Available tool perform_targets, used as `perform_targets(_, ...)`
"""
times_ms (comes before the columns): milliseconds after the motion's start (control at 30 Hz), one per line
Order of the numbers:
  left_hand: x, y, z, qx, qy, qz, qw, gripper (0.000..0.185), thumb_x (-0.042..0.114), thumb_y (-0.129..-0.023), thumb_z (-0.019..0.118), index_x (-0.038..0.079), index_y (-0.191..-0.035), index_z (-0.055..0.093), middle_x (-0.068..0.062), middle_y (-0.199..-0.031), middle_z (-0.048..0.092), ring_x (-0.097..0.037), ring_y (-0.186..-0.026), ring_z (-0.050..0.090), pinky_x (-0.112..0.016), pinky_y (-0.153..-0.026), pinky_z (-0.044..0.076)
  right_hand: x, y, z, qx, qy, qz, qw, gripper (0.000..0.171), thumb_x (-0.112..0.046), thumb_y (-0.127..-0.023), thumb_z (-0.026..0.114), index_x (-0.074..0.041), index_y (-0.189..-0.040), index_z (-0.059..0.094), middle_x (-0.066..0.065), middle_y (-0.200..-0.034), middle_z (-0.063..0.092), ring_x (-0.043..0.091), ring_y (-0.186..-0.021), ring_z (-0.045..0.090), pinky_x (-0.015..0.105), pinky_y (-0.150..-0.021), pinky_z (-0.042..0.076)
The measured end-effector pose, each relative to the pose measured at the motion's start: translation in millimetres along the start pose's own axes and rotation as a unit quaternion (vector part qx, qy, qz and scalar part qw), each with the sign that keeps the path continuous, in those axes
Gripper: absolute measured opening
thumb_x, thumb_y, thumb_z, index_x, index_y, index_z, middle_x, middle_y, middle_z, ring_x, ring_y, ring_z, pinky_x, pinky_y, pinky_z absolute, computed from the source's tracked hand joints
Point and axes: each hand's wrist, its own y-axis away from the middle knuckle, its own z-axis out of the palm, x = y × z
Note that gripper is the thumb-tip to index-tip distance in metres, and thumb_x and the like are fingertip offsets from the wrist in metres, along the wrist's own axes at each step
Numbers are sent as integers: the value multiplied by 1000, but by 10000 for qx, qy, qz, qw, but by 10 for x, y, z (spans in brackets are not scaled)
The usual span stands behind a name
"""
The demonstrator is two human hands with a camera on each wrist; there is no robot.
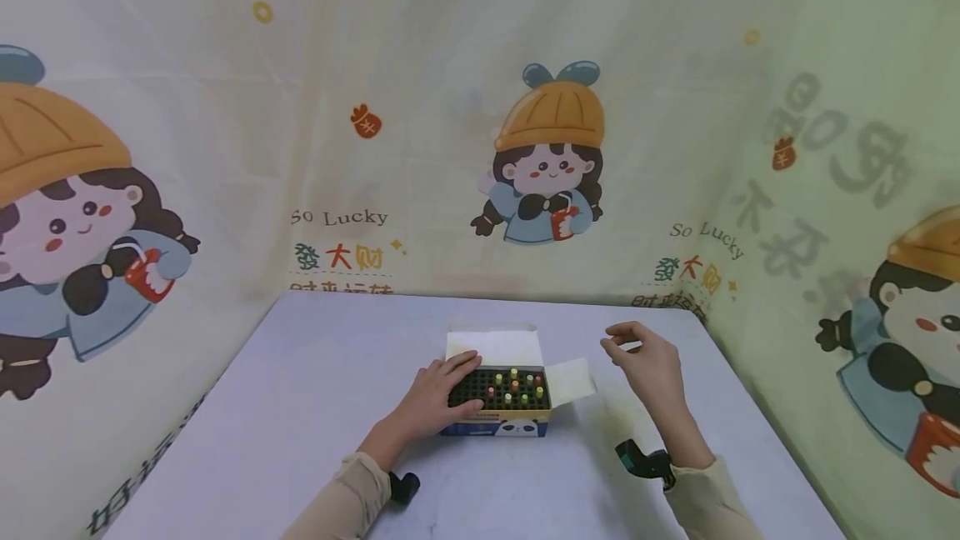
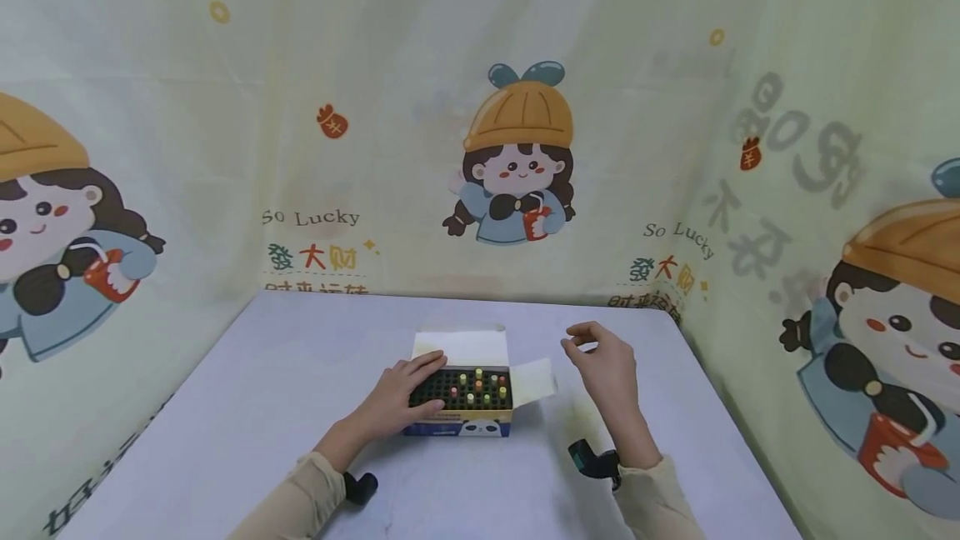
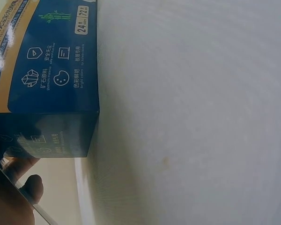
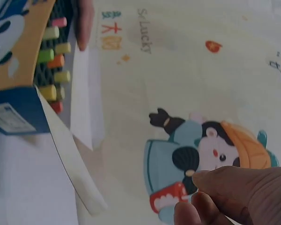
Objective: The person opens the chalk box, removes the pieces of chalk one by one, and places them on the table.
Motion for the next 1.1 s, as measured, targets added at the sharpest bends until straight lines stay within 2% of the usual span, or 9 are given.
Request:
perform_targets(300,35,-52,24,-93,-42,72,9999,79,65,-98,57,28,-164,34,5,-170,30,-45,-147,37,-69,-109,33,-232,232,327,-750,337,-177,9965,19,-17,-91,79,-11,-109,76,1,-92,73,20,-84,70,32,-65,54)
perform_targets(367,40,-55,20,-54,-33,78,9999,78,64,-98,57,28,-164,35,5,-170,30,-45,-146,38,-69,-108,34,-259,289,444,-1076,374,-356,9929,17,-15,-91,79,-11,-107,76,0,-92,73,17,-83,69,33,-66,56)
perform_targets(433,38,-54,21,-48,-52,82,9999,78,64,-98,58,27,-164,35,4,-169,31,-44,-146,39,-68,-108,35,-263,350,572,-1407,413,-611,9873,14,-11,-91,79,-12,-104,76,-2,-93,73,14,-82,69,32,-66,57)
perform_targets(533,30,-50,30,-63,-53,80,9999,78,64,-98,57,27,-164,35,4,-169,31,-42,-144,41,-67,-107,36,-248,441,737,-1863,569,-1196,9735,12,-3,-92,76,-14,-97,77,-4,-92,73,12,-81,69,29,-67,57)
perform_targets(633,17,-45,37,-66,-63,74,9999,79,64,-98,57,27,-164,34,5,-169,30,-41,-144,42,-65,-106,36,-243,509,840,-2045,754,-1766,9598,18,2,-92,73,-15,-93,79,-4,-91,75,14,-83,70,29,-71,57)
perform_targets(767,7,-23,22,4,-8,0,10000,78,63,-98,59,29,-163,35,7,-169,31,-39,-142,43,-64,-106,37,-263,531,909,-2070,715,-2106,9527,17,1,-93,73,-13,-95,81,-1,-94,77,18,-87,72,32,-74,58)
perform_targets(833,5,-9,13,1,20,-19,10000,78,62,-97,60,29,-163,35,8,-169,31,-38,-141,43,-63,-105,37,-270,533,935,-2043,635,-2005,9560,14,-1,-93,74,-12,-99,79,0,-96,77,17,-88,73,30,-75,59)
perform_targets(967,-6,-2,15,63,19,89,9999,76,61,-98,60,29,-163,36,7,-169,32,-39,-141,44,-64,-103,38,-286,535,967,-1746,688,-1743,9666,12,-2,-92,76,-11,-101,76,1,-95,71,14,-81,68,25,-68,55)
perform_targets(1100,-16,-14,36,118,-41,168,9998,75,61,-99,59,29,-163,35,8,-169,31,-39,-140,45,-64,-101,39,-302,518,993,-1649,919,-1678,9676,11,-1,-90,77,-10,-97,77,2,-92,69,14,-78,64,25,-64,53)
